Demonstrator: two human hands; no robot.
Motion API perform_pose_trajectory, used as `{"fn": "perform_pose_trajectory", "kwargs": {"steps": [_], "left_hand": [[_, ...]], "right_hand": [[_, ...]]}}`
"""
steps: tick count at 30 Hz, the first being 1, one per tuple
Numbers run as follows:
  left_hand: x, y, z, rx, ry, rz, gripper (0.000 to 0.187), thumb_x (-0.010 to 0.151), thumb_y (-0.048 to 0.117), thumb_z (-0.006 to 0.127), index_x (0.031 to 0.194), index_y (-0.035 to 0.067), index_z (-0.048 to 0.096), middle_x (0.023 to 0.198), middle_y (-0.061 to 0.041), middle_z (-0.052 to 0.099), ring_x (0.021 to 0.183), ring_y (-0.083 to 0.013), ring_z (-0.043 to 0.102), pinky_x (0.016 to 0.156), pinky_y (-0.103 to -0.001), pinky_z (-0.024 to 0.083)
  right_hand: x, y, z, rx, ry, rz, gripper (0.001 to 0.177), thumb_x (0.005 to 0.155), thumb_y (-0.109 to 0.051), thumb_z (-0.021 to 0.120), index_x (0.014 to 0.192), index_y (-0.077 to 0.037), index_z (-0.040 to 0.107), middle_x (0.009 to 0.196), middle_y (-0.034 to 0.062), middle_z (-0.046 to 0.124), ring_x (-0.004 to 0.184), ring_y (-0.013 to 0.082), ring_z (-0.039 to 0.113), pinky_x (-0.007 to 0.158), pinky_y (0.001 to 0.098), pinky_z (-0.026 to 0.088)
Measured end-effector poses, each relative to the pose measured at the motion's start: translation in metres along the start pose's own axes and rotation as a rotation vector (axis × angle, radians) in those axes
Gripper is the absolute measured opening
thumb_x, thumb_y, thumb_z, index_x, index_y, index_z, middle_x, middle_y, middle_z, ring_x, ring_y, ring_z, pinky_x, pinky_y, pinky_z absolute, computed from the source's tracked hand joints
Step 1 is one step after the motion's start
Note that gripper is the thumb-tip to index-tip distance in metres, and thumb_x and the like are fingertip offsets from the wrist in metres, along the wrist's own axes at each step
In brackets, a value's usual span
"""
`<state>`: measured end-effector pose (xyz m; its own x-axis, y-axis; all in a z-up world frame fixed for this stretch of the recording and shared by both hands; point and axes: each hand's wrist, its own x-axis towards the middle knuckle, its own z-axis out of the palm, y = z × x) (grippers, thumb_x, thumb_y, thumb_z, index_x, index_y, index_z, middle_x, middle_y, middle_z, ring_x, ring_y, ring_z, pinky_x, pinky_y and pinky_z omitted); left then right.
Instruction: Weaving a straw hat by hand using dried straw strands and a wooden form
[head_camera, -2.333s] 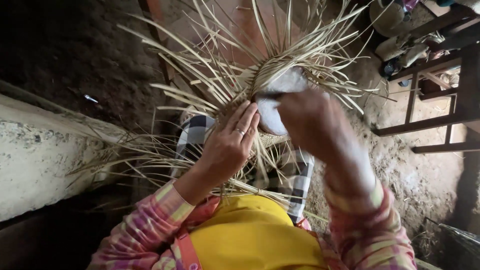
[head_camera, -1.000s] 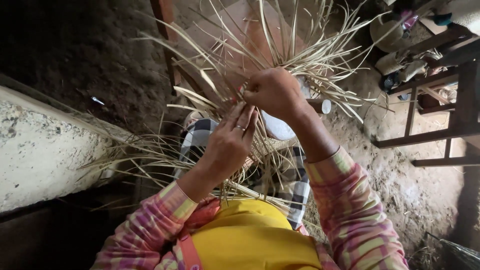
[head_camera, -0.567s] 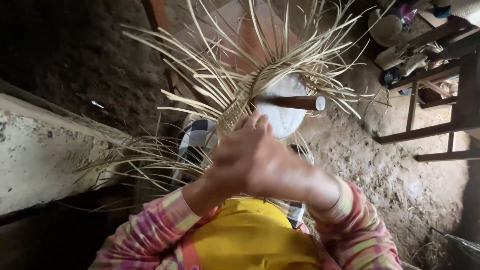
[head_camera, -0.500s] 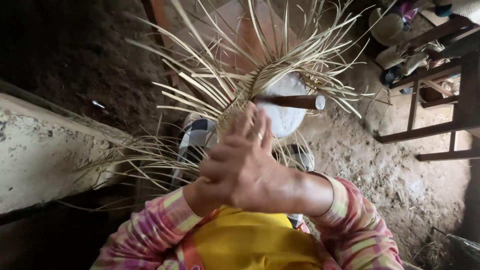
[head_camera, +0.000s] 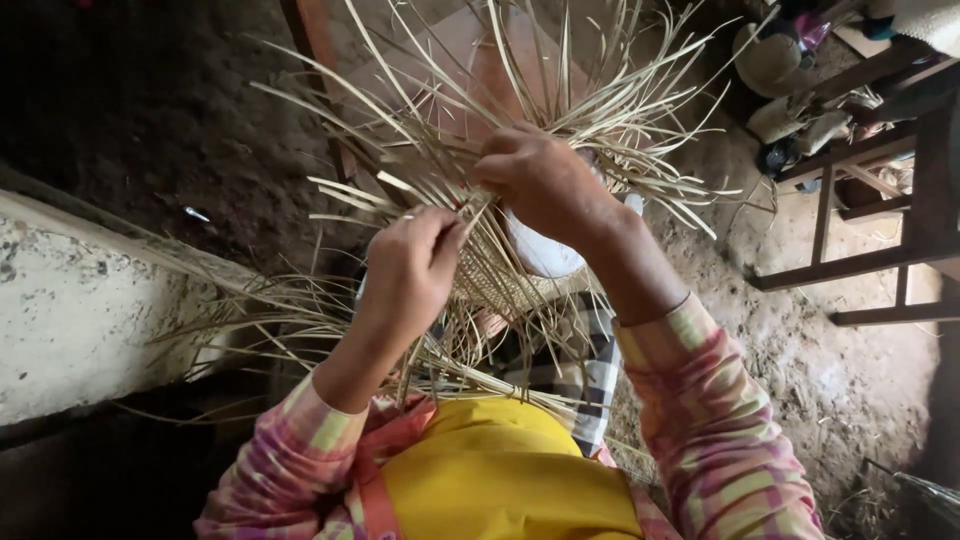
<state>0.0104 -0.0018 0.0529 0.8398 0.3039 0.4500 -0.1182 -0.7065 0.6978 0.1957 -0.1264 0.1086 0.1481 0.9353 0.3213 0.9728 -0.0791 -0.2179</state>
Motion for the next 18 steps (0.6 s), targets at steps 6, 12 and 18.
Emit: {"fn": "perform_pose_trajectory", "kwargs": {"steps": [6,12,18], "left_hand": [[-0.014,-0.01,-0.007,-0.185,0.095,-0.066,0.008,0.101,0.015,0.068,0.099,0.007,0.07,0.078,-0.009,0.069,0.074,-0.0309,0.071,0.067,-0.041,0.055],[-0.033,-0.023,-0.003,-0.044,0.269,0.037,0.011,0.098,0.017,0.075,0.093,0.007,0.072,0.076,-0.006,0.064,0.065,-0.0299,0.068,0.06,-0.037,0.056],[-0.039,-0.027,0.003,-0.048,0.309,0.07,0.013,0.091,0.019,0.08,0.088,0.008,0.073,0.073,-0.008,0.062,0.062,-0.031,0.067,0.055,-0.038,0.056]], "right_hand": [[0.007,-0.009,-0.013,-0.08,-0.136,0.04,0.001,0.093,-0.014,0.075,0.093,-0.015,0.076,0.091,0.0097,0.069,0.09,0.0265,0.068,0.077,0.0347,0.057],[0.008,-0.011,-0.007,-0.131,-0.134,0.024,0.006,0.089,-0.011,0.077,0.094,-0.014,0.075,0.087,0.0096,0.064,0.083,0.0287,0.066,0.069,0.0386,0.055],[0.018,-0.027,-0.01,-0.133,-0.118,-0.108,0.008,0.085,-0.008,0.081,0.084,-0.013,0.075,0.084,0.0083,0.064,0.081,0.0268,0.064,0.068,0.0344,0.053]]}}
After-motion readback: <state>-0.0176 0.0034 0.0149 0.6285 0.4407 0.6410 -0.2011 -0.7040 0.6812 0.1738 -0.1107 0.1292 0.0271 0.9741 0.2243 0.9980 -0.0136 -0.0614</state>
